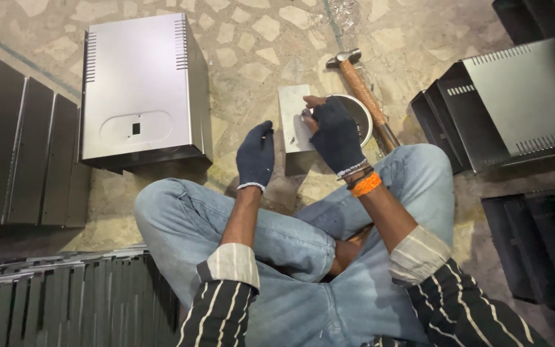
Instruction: The person assembles a recorder and hammers metal enclosures on the workshop floor.
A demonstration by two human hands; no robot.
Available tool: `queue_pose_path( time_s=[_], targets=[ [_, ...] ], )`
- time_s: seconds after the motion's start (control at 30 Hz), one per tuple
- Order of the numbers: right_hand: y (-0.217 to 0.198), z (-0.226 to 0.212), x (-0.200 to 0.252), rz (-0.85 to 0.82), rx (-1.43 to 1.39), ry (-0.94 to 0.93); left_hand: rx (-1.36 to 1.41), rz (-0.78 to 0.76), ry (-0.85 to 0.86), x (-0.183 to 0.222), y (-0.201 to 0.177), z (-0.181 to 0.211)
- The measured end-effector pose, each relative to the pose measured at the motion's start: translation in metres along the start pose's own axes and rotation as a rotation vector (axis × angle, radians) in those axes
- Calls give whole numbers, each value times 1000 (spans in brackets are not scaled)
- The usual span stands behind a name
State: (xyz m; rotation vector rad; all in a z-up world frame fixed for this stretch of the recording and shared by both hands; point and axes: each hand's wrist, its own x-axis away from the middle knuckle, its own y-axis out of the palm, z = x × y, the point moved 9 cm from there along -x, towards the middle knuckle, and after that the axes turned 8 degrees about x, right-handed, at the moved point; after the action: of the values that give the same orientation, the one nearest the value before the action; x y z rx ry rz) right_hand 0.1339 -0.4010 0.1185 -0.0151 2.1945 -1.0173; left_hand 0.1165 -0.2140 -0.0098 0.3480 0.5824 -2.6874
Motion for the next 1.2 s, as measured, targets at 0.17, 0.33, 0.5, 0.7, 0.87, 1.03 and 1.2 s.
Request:
queue_pose_path(
  time_s=[0.17,0.33,0.5,0.7,0.87,1.03,1.2],
  targets=[
    [-38,31,18,89,109,-17,122,165,76,-5,-31,61],
    [-93,146,42,246,326,148,315,266,113,-5,-39,136],
    [-177,195,45,258,993,286,561,-27,147,6,17,201],
    [-175,277,82,14,1473,377,681,-337,-340,56,117,209],
    [-165,263,72,-95,1238,385,906,-459,-476,91,183,209],
    [-173,184,35,-147,1031,319,953,-427,-397,93,240,179],
    [-194,163,17,-88,940,212,1174,-497,-622,95,279,176]
  ],
)
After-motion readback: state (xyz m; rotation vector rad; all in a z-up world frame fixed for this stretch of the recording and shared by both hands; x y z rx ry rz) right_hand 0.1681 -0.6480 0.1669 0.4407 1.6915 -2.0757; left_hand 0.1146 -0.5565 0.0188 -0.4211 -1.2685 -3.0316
